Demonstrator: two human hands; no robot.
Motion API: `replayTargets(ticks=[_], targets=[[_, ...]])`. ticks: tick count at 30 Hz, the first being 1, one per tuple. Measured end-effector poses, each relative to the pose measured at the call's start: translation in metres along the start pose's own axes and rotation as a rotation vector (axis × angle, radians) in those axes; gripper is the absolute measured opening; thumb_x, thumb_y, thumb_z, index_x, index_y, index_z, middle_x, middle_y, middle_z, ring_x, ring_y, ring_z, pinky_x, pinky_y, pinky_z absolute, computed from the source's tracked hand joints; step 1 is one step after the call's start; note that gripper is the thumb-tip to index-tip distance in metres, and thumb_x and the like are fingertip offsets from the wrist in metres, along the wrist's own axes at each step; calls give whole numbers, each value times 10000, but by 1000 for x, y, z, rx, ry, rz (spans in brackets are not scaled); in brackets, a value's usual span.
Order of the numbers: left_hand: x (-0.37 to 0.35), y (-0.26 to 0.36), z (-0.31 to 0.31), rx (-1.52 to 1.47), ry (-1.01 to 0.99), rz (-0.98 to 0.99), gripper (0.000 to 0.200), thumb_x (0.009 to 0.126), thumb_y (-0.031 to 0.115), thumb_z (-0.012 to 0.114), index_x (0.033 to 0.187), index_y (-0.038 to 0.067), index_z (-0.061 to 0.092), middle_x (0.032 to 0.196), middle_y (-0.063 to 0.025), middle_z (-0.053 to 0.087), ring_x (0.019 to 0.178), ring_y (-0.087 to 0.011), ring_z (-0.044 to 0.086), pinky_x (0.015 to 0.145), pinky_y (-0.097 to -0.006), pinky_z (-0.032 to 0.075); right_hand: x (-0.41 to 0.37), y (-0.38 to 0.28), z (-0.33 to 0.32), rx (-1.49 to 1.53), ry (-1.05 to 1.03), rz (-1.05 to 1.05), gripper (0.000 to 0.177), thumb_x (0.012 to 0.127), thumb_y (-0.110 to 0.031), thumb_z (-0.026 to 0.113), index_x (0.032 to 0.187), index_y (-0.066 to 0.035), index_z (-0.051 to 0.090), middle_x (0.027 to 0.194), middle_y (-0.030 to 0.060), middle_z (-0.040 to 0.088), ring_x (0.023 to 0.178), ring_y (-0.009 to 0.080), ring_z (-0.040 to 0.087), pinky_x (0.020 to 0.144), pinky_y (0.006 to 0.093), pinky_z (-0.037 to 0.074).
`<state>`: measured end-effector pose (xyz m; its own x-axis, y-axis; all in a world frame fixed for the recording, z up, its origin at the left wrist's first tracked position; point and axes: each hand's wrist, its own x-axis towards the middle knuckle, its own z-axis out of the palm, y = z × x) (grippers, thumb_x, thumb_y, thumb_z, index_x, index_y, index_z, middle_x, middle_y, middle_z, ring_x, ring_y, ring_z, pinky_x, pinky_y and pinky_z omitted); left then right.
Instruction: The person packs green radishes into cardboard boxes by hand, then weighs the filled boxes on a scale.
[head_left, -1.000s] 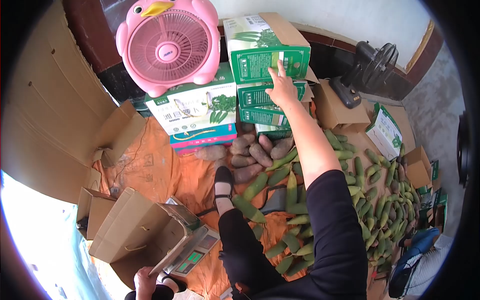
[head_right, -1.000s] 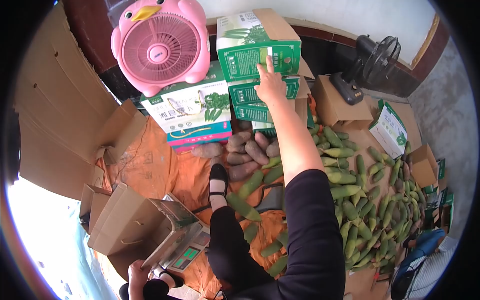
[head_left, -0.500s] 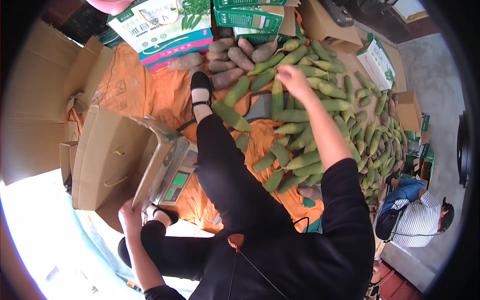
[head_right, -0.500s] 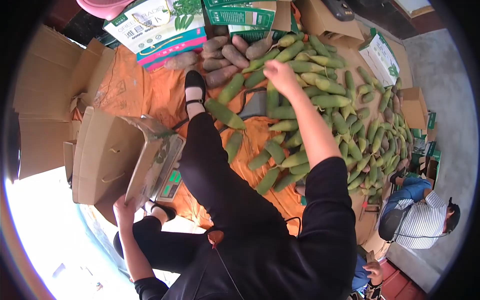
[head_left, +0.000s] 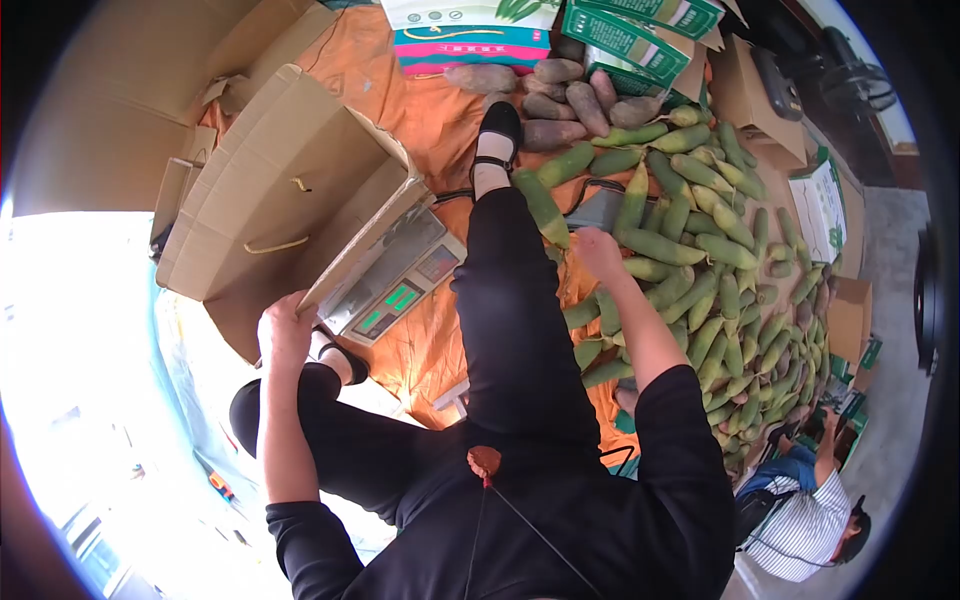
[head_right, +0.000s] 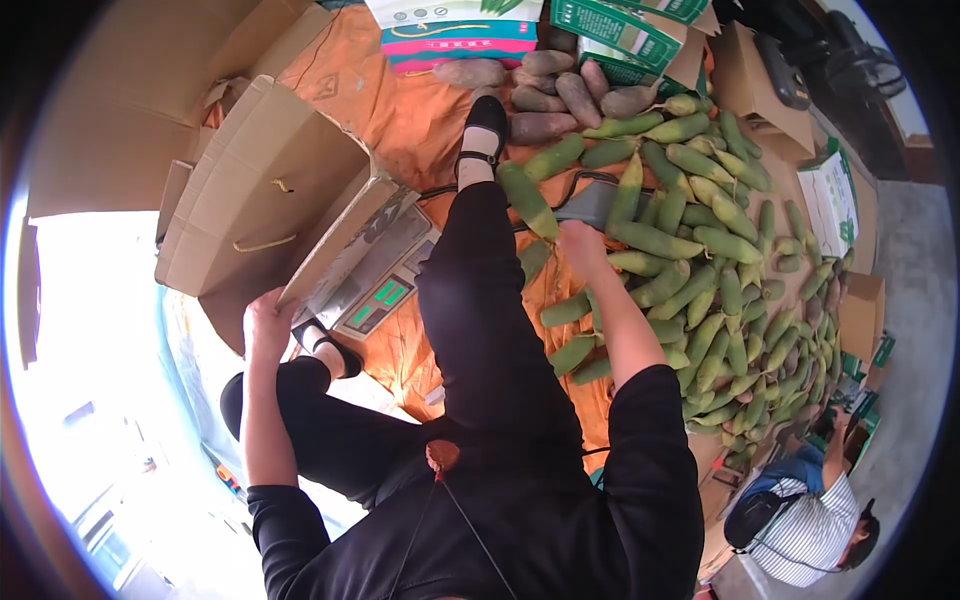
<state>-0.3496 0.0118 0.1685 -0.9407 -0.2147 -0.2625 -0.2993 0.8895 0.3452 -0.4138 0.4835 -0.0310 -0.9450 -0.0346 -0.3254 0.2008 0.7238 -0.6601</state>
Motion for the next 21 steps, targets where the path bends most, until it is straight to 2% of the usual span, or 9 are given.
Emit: replayTargets(ticks=[3,5,9,11,12,14,17,19,21], targets=[[-3,-6,-2,-29,-7,24,200,778,127,638,956,51,683,835,-165,652,783,-330,636,712,-382,492,31,-17,7,131,41,55,348,751,-164,699,1054,-11,621,991,163,653,959,325,615,822,400,479],[-7,0,-5,-30,-79,-34,199,773,117,637,957,57,687,842,-157,656,794,-328,637,717,-380,494,55,-20,20,-29,16,62,454,741,-192,719,1143,-31,582,1093,159,617,1062,327,567,884,408,456],[-12,2,-1,-51,-71,37,197,787,86,619,967,83,697,857,-128,664,804,-306,642,734,-366,505,83,-44,40,-237,75,30,592,725,-205,735,1253,-70,503,1201,148,559,1146,337,509,936,423,435],[-12,4,-1,-42,-58,30,196,796,88,618,974,95,699,858,-120,662,809,-300,642,745,-357,510,94,-51,54,-250,112,168,676,713,-197,735,1308,-102,431,1270,126,518,1194,338,472,963,446,424],[-13,3,-1,-35,-69,33,196,798,95,622,979,97,698,863,-118,660,816,-301,642,747,-356,510,99,-54,59,-250,106,151,676,713,-197,735,1308,-102,431,1270,126,518,1194,338,472,963,446,424],[-14,7,-3,-40,-98,23,197,807,109,625,990,96,696,870,-116,654,827,-306,637,750,-361,508,105,-52,70,-230,8,381,703,702,-202,738,1315,-115,405,1286,112,508,1203,329,474,968,462,420],[-15,4,-2,-57,-106,21,205,805,99,619,996,90,694,864,-123,651,826,-310,634,751,-367,505,109,-41,77,-251,-2,422,693,704,-208,736,1304,-118,402,1298,115,499,1225,315,461,967,472,422],[-17,1,-4,-61,-111,25,215,798,88,614,998,87,691,861,-126,650,827,-314,633,753,-371,505,107,-36,75,-278,5,389,678,694,-224,751,1278,-100,429,1242,122,545,1166,332,513,933,464,444],[-18,-1,-5,-63,-125,28,225,791,78,609,1001,84,689,859,-130,649,828,-317,632,755,-374,504,95,-33,65,-114,94,267,648,666,-211,780,1212,-50,471,1122,149,603,1052,348,579,874,429,470]])
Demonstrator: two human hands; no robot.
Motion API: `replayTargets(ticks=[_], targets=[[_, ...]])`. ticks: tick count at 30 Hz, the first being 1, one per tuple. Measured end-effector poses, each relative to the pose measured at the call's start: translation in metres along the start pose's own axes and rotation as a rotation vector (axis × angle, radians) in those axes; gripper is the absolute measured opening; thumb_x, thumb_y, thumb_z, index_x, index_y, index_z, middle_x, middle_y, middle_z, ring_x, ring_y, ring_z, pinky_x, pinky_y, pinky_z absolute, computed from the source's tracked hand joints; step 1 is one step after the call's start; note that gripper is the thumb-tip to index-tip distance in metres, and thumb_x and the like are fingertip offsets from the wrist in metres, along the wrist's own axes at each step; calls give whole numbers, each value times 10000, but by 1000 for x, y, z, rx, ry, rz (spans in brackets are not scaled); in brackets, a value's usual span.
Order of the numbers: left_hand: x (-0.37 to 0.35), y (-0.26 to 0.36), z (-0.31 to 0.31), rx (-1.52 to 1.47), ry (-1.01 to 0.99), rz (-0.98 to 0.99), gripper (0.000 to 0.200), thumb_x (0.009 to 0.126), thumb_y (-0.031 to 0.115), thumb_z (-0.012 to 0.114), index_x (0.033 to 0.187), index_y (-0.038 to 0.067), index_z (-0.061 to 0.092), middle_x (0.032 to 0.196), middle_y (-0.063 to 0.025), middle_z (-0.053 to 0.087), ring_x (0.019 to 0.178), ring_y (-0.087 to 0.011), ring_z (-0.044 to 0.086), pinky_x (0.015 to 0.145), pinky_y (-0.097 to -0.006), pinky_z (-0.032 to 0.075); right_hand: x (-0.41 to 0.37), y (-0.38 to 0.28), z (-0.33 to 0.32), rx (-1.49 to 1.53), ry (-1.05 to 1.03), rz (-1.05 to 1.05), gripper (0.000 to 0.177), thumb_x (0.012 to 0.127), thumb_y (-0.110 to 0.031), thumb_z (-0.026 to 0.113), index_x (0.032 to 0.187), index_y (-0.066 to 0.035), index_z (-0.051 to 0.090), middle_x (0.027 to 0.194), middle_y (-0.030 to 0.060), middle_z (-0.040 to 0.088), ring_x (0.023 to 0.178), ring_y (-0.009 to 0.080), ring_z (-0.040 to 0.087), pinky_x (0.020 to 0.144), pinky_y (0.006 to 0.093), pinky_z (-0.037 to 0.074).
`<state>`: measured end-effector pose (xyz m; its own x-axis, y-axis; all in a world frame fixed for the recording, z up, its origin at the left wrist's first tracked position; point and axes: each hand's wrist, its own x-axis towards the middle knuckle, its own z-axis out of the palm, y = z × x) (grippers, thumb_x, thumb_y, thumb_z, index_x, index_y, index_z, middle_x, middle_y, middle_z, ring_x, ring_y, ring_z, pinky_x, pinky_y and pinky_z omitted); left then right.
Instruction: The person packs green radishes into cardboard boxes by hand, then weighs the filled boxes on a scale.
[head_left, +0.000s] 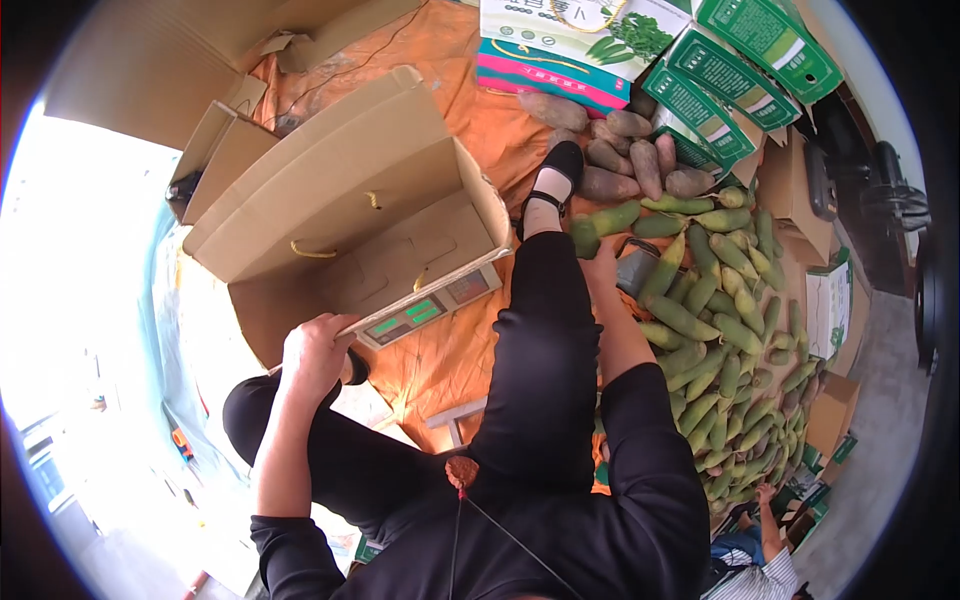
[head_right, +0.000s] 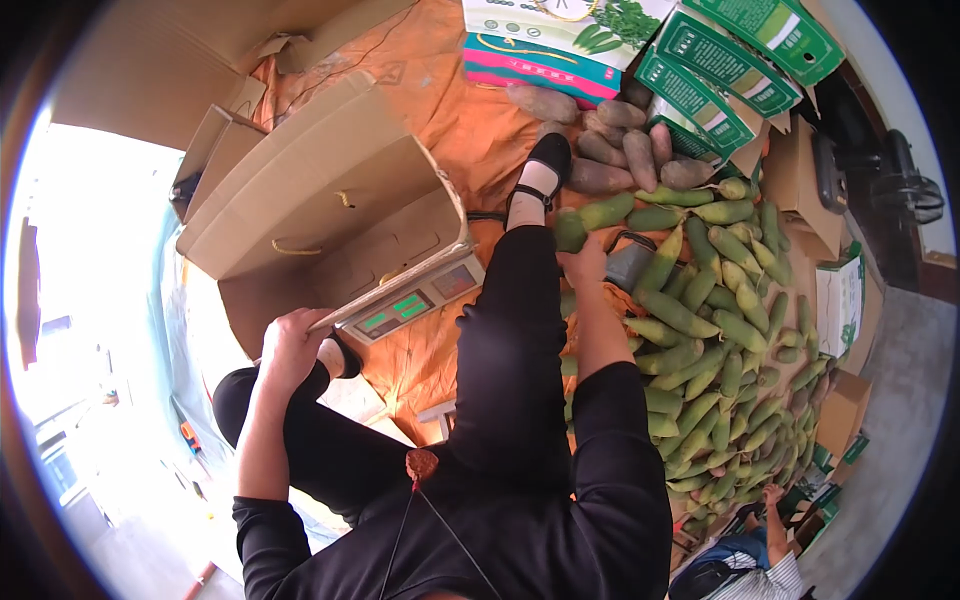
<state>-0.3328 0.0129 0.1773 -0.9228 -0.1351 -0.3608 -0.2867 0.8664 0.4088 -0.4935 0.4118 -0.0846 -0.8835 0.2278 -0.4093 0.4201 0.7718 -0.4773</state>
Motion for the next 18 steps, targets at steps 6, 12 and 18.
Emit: replayTargets(ticks=[6,12,18], targets=[[-2,-4,3,21,20,33,209,795,58,610,989,59,689,854,-155,656,830,-327,634,746,-380,498,-16,21,-51,437,45,-84,573,655,-80,786,1133,12,485,1010,144,618,932,242,605,819,340,471],[-2,-6,5,55,0,4,232,778,115,627,994,49,683,901,-175,658,877,-353,623,796,-410,493,-61,-68,-155,613,-19,-359,594,693,-41,760,1205,16,464,1122,110,577,1009,210,567,891,337,446],[-4,-6,2,89,-24,-1,251,796,145,630,1030,68,678,909,-171,666,891,-343,630,813,-406,499,-157,-221,-232,814,-113,-870,630,691,-69,787,1229,11,471,1145,119,580,1025,186,585,877,328,493]])
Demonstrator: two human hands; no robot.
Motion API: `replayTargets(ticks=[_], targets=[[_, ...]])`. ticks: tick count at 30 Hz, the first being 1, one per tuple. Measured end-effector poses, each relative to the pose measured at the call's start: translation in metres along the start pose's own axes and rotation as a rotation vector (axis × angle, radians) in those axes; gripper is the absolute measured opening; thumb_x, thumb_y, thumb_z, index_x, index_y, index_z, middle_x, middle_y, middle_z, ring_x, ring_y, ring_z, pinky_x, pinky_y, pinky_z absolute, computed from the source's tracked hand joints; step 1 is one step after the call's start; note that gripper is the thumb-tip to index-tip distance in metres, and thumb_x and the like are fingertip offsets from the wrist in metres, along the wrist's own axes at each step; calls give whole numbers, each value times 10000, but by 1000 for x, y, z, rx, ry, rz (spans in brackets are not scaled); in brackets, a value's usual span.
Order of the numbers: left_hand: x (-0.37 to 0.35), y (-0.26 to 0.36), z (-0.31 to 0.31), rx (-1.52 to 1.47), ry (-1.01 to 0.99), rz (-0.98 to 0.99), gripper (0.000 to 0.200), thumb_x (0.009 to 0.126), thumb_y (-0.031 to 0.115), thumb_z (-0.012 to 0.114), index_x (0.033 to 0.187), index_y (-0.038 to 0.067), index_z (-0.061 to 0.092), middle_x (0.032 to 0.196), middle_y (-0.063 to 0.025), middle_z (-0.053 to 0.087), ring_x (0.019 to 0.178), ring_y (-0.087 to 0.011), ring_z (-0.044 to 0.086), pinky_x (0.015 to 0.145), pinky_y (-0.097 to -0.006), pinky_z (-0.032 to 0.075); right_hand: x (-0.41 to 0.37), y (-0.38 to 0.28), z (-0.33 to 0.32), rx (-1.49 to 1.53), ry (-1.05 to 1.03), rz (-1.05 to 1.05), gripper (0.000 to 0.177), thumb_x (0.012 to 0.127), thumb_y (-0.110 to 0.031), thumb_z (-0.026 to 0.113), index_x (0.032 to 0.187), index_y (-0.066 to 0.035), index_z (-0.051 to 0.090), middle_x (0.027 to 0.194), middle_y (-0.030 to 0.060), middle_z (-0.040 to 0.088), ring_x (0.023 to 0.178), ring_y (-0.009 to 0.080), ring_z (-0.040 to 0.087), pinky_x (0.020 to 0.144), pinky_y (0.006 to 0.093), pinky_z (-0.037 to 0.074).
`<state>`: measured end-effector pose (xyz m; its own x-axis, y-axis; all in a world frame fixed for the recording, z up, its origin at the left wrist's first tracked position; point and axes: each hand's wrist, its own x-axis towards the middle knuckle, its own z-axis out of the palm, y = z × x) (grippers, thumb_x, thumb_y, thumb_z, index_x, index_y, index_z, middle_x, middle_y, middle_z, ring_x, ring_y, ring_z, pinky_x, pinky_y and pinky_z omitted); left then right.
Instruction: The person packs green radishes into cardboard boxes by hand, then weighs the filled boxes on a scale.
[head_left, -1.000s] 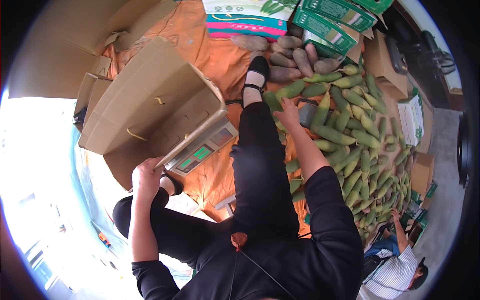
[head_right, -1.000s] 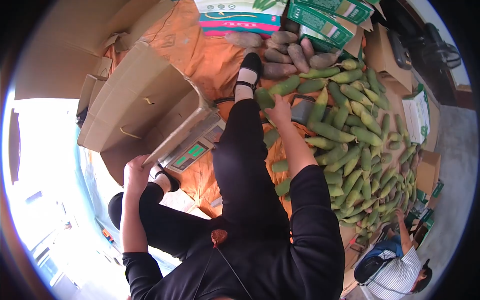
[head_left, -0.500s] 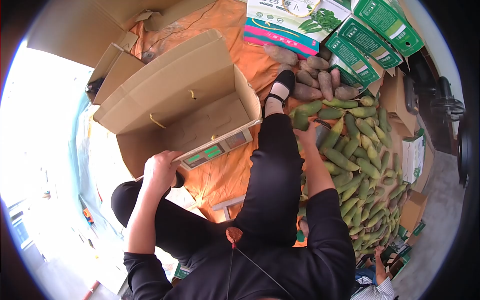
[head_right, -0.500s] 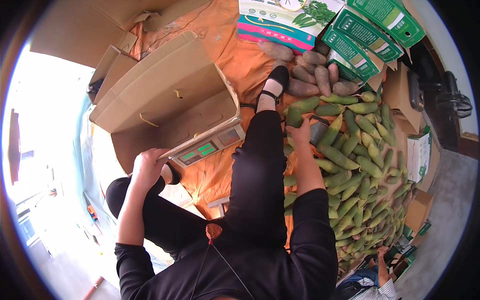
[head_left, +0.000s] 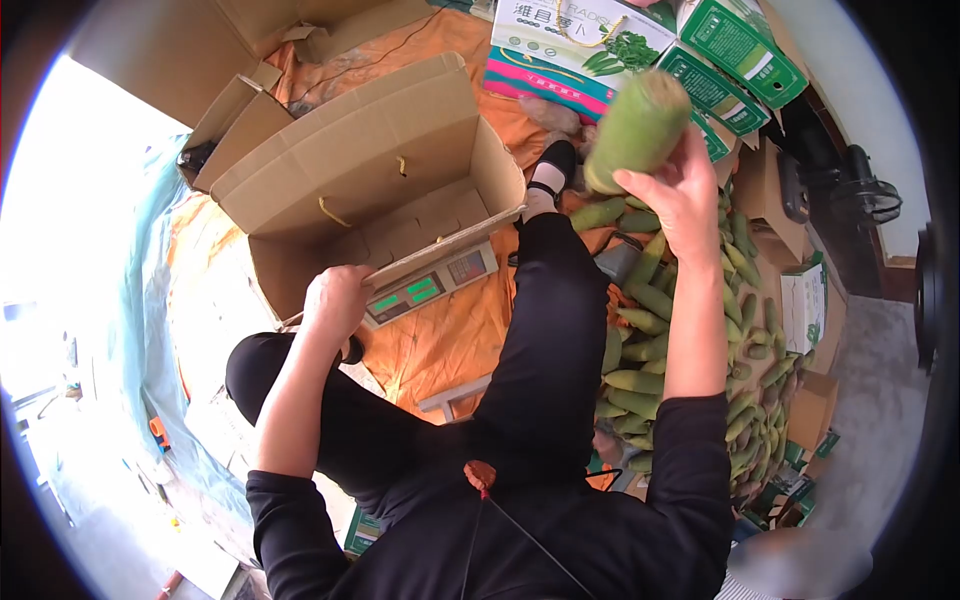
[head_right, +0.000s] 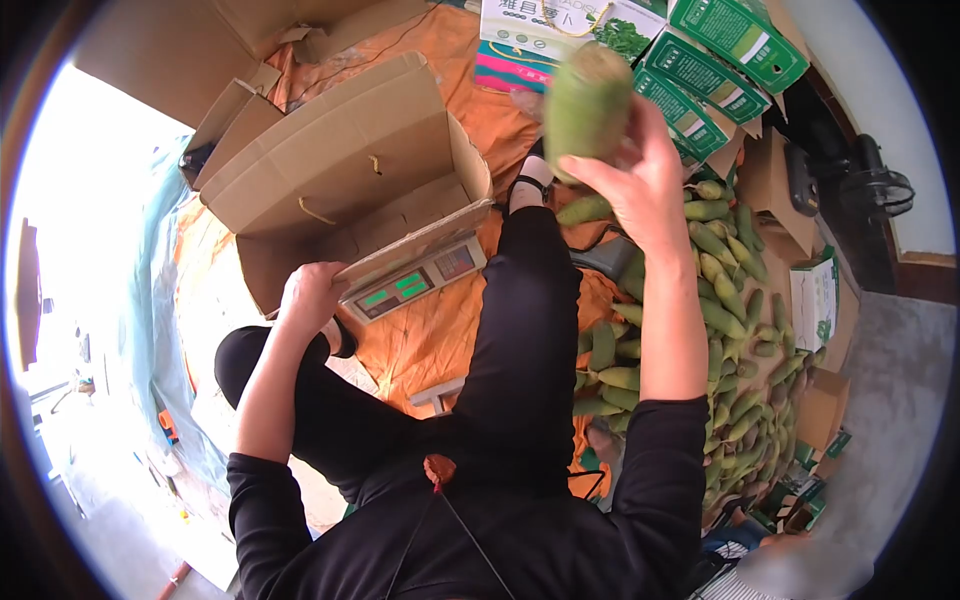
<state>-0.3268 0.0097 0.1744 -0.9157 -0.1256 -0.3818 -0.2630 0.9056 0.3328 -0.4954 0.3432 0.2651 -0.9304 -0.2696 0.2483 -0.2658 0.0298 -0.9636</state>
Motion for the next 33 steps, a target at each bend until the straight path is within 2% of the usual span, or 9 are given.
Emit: replayTargets(ticks=[4,7,10,16,18,19,25,30,33], targets=[[-2,4,-4,15,0,-21,251,816,172,626,1048,92,679,915,-165,669,894,-330,637,813,-399,506,17,-46,73,-118,-231,-199,595,650,-100,813,1164,-26,520,1064,111,620,973,205,615,844,326,502],[-1,3,-3,45,-24,-22,227,807,182,622,1003,82,680,898,-181,664,871,-344,636,791,-417,507,25,-20,140,-146,-359,-322,536,619,-157,815,1073,-54,550,967,133,617,918,295,608,801,372,485],[4,-6,7,105,-39,33,196,799,179,613,950,69,674,863,-198,654,845,-360,632,765,-441,502,21,34,205,-483,-524,-266,594,570,-257,844,1060,-67,568,1020,140,627,991,323,599,832,423,495],[3,-10,12,22,70,114,216,759,124,654,961,46,660,860,-217,643,846,-379,621,729,-451,494,4,105,285,-937,-963,227,562,572,-216,856,1079,-94,646,1111,106,662,1058,266,626,800,425,538],[3,-6,9,-15,43,96,239,758,118,625,980,33,653,839,-220,634,822,-397,612,717,-461,475,-3,111,290,-955,-958,299,410,693,-167,766,1086,-87,682,1112,115,666,1053,271,625,796,532,502],[2,-2,6,-12,30,108,239,758,118,625,980,33,653,839,-220,634,822,-397,612,717,-461,475,-6,107,289,-1014,-952,338,512,636,-163,805,1122,-95,659,1090,98,676,1059,245,627,813,400,535],[3,-1,5,15,45,82,210,763,118,637,952,31,667,820,-248,626,820,-399,620,717,-447,486,4,101,288,-784,-991,182,428,689,-223,763,1087,-89,681,1101,74,674,1041,253,629,873,380,506],[1,4,1,-21,2,45,248,759,116,615,987,39,677,809,-243,631,814,-397,623,715,-444,489,14,62,201,-203,-708,-123,394,748,-199,713,1120,-102,625,1002,90,682,934,263,643,820,381,502],[1,3,2,-17,13,72,249,763,117,628,993,37,677,810,-238,637,802,-384,631,723,-421,489,0,22,98,-108,-423,-25,332,798,-200,694,1099,-79,627,951,91,693,829,159,660,734,287,516]])
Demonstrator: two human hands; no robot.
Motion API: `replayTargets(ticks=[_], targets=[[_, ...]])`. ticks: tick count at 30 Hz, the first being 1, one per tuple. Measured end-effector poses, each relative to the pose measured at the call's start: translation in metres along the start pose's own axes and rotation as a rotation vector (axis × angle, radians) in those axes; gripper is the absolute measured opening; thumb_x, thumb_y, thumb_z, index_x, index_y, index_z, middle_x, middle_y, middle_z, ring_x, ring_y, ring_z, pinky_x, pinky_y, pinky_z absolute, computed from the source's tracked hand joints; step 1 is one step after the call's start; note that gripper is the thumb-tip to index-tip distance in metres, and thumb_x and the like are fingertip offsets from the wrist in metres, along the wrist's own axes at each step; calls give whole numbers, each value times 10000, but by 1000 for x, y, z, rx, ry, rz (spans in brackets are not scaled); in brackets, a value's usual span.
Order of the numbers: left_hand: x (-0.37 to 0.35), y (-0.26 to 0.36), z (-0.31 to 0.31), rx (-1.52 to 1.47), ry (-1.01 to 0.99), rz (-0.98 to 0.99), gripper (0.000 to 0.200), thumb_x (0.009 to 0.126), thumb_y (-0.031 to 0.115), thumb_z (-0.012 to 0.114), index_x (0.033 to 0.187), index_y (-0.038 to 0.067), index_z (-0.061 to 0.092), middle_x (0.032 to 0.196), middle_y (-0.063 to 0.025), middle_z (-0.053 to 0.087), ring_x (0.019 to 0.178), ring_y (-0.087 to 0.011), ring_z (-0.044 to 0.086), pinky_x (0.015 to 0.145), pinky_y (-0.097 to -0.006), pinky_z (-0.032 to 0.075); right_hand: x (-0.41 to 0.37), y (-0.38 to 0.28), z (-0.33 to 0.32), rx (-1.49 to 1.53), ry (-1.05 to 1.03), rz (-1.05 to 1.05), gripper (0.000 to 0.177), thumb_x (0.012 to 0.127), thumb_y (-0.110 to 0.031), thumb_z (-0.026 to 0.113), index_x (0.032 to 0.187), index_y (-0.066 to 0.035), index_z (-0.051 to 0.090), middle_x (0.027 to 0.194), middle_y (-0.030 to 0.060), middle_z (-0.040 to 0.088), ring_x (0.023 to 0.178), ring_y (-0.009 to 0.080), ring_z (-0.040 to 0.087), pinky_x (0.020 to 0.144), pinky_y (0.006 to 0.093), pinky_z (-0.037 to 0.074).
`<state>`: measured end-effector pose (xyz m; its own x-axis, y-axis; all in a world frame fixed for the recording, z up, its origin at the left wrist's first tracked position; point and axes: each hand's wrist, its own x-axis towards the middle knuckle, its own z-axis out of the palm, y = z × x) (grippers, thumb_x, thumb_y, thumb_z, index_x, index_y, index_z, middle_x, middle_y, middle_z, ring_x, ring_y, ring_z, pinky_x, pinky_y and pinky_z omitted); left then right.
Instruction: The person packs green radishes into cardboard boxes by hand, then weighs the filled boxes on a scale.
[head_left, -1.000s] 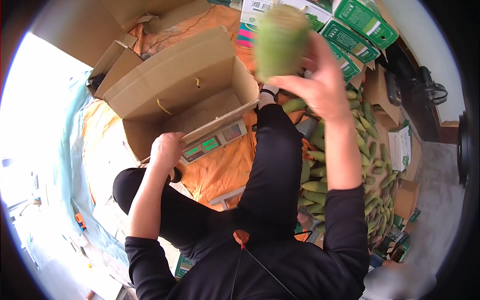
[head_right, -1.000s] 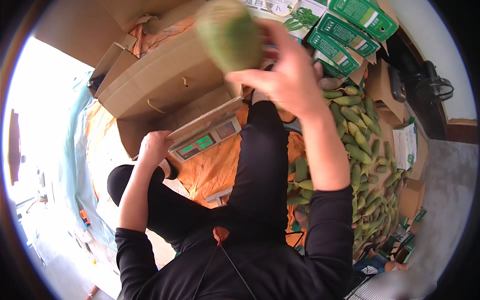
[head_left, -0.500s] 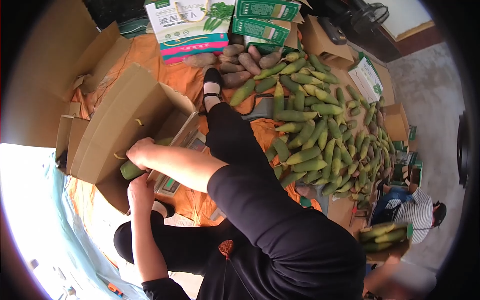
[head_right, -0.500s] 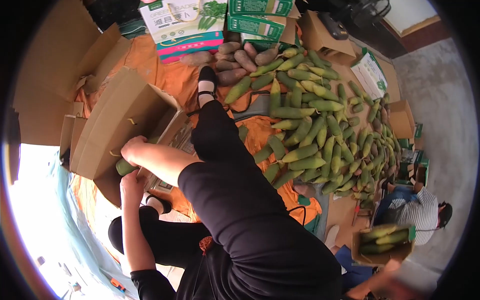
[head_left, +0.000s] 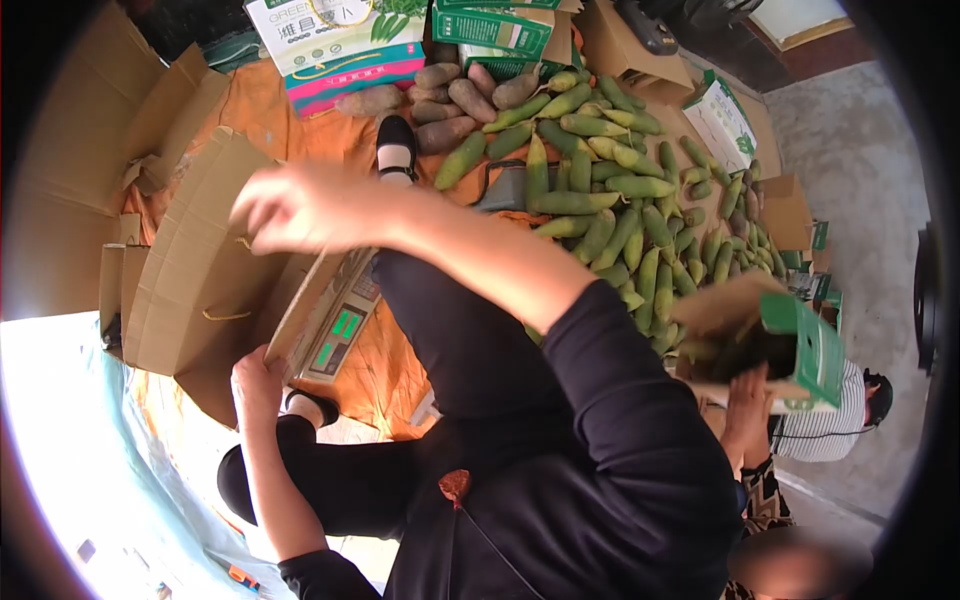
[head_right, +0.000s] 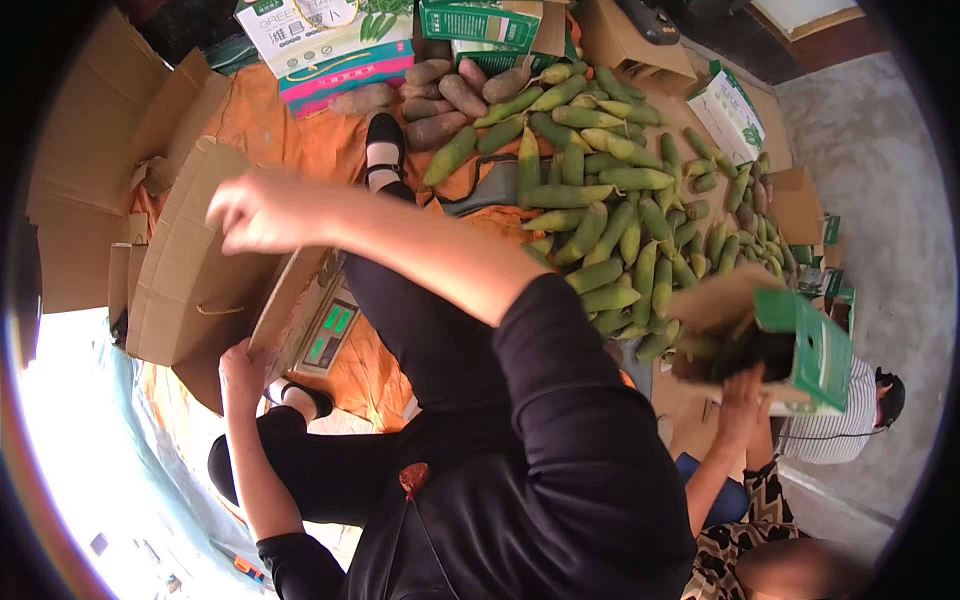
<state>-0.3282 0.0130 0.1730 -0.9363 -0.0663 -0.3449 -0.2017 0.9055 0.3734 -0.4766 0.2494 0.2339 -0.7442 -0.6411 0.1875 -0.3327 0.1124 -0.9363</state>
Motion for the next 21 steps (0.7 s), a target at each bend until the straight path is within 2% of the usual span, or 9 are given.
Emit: replayTargets(ticks=[2,3,5,9,10,13,15,19,21], targets=[[2,-1,1,-18,-5,-18,245,765,113,632,994,36,677,811,-236,639,802,-380,633,727,-417,488,-34,18,-44,37,250,130,262,861,-149,650,1103,-53,616,956,51,690,837,114,637,742,266,517],[2,0,2,-39,-4,-31,242,767,108,637,994,36,677,813,-234,641,801,-376,634,731,-414,487,-50,47,-60,-86,429,88,287,802,-148,702,1059,-46,622,912,73,688,806,148,652,703,301,524],[1,7,-2,-65,-10,-36,242,772,96,639,1000,21,671,817,-236,642,803,-374,635,736,-411,485,-95,73,-72,-177,575,283,237,812,-127,689,1016,-36,611,889,72,673,808,153,636,722,306,514],[4,-1,3,10,0,53,247,779,80,630,1004,-17,654,818,-237,647,785,-372,638,731,-400,488,-178,133,-37,-84,570,574,221,822,-127,658,1013,-21,622,910,113,674,842,193,646,747,316,499],[3,0,3,-4,-8,22,241,779,75,628,999,-19,654,814,-233,649,777,-370,638,725,-397,489,-194,143,-24,-169,534,572,246,816,-122,655,1040,-27,616,938,140,673,873,235,654,759,328,499],[2,2,1,-38,-18,-13,226,775,54,617,985,-24,652,801,-232,646,760,-368,638,709,-391,491,-234,171,9,-123,486,725,259,810,-111,648,1057,-41,614,969,146,654,929,277,634,803,363,494],[3,-2,4,-53,-2,-7,223,770,45,611,977,-27,652,796,-235,641,755,-368,636,707,-392,489,-250,173,17,-486,308,846,329,795,-120,676,1108,-45,607,961,115,635,969,293,604,859,376,476],[2,-4,5,-69,15,23,224,767,42,606,975,-27,652,791,-237,636,750,-367,635,705,-394,488,-276,180,13,-649,351,883,339,787,-112,654,1118,-73,595,1095,134,586,1085,305,536,919,417,439],[3,-6,5,-60,20,23,231,769,49,612,985,-23,653,789,-236,636,752,-367,635,705,-391,488,-284,180,7,-758,344,1066,427,774,-131,671,1181,-80,551,1142,128,572,1128,310,506,934,408,438]])
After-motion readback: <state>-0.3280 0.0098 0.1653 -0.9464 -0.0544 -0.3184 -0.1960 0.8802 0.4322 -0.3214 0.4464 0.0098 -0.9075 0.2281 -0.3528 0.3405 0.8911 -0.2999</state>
